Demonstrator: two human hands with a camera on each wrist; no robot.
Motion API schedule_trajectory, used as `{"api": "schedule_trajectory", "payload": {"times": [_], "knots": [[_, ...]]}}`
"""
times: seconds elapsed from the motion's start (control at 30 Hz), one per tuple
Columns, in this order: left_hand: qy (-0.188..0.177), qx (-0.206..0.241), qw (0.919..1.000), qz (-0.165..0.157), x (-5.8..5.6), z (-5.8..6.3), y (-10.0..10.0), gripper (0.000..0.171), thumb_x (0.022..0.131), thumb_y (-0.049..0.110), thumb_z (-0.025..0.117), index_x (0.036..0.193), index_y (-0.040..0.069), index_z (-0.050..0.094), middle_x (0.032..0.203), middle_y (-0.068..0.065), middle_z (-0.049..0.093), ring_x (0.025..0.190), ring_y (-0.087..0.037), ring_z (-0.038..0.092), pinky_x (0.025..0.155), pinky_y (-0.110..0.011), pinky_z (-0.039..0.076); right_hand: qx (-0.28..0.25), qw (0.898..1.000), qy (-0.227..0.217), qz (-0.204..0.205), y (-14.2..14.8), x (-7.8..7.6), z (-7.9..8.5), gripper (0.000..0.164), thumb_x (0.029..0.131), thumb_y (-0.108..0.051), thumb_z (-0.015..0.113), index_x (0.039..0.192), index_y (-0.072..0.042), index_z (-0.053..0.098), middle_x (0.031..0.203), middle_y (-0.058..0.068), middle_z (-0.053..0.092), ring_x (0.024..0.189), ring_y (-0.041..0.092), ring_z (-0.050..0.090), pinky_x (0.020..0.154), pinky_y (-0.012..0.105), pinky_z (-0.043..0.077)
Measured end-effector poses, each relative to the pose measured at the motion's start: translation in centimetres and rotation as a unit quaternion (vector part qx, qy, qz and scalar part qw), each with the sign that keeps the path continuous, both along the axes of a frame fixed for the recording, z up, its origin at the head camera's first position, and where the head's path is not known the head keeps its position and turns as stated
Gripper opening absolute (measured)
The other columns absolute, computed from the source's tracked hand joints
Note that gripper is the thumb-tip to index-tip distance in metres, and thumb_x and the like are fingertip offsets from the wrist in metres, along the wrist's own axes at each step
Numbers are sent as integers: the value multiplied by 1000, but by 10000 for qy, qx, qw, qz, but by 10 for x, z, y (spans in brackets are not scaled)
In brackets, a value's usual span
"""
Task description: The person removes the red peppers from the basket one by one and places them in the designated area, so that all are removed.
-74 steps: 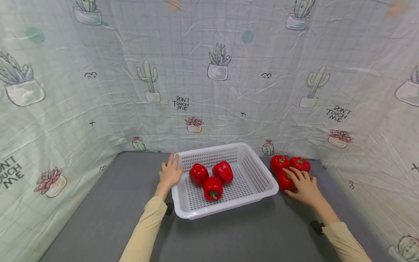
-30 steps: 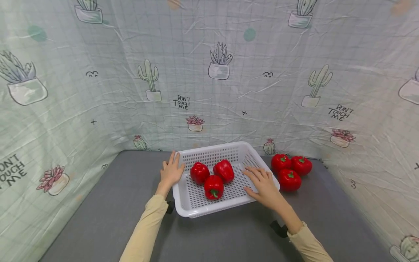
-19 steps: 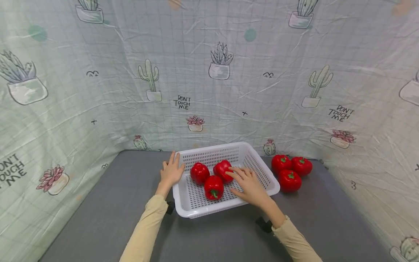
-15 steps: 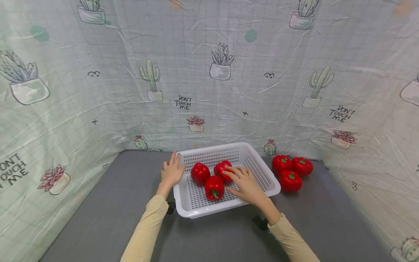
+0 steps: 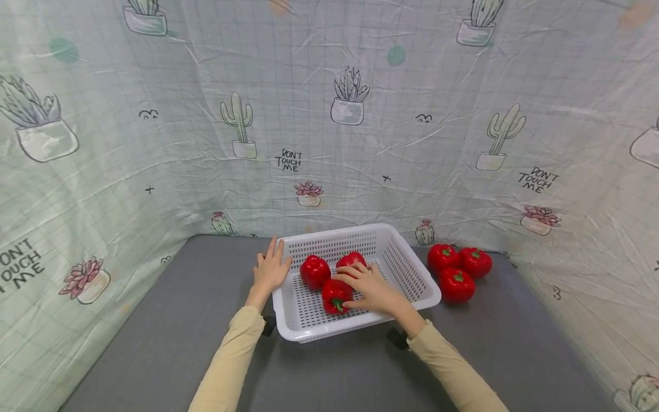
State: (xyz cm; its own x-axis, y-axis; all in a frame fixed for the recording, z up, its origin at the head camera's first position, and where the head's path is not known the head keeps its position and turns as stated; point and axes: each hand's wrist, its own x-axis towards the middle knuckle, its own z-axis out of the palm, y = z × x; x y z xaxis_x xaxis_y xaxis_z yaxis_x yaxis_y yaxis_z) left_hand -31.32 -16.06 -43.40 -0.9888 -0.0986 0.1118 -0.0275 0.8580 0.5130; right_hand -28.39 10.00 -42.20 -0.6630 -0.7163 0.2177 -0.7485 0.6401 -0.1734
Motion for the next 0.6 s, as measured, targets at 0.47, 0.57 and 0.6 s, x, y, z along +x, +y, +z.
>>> {"api": "schedule_trajectory", "payload": {"times": [0.47, 0.57, 0.6], "knots": [[-84, 34, 10000, -7, -1, -1, -1, 58, 93, 33, 38, 144, 11, 19, 152, -7, 7, 123, -42, 23, 91, -65, 26, 1074, 9939, 74, 224, -14, -6, -8, 81, 63, -37, 78, 133, -29, 40, 138, -3, 42, 124, 20, 34, 96, 48, 31], [-88, 34, 10000, -3, -2, -1, -1, 58, 93, 33, 38, 144, 11, 18, 152, -7, 7, 122, -42, 23, 92, -65, 26, 1100, 9936, 61, 228, -14, -8, -10, 83, 61, -36, 79, 134, -29, 38, 138, -2, 42, 123, 20, 34, 96, 49, 32], [-93, 34, 10000, -4, -2, -1, -1, 58, 93, 33, 38, 144, 11, 18, 152, -7, 7, 122, -42, 23, 92, -65, 26, 1089, 9938, 62, 216, -14, -8, -11, 84, 61, -35, 79, 134, -30, 38, 137, -1, 42, 123, 20, 34, 96, 50, 32]]}}
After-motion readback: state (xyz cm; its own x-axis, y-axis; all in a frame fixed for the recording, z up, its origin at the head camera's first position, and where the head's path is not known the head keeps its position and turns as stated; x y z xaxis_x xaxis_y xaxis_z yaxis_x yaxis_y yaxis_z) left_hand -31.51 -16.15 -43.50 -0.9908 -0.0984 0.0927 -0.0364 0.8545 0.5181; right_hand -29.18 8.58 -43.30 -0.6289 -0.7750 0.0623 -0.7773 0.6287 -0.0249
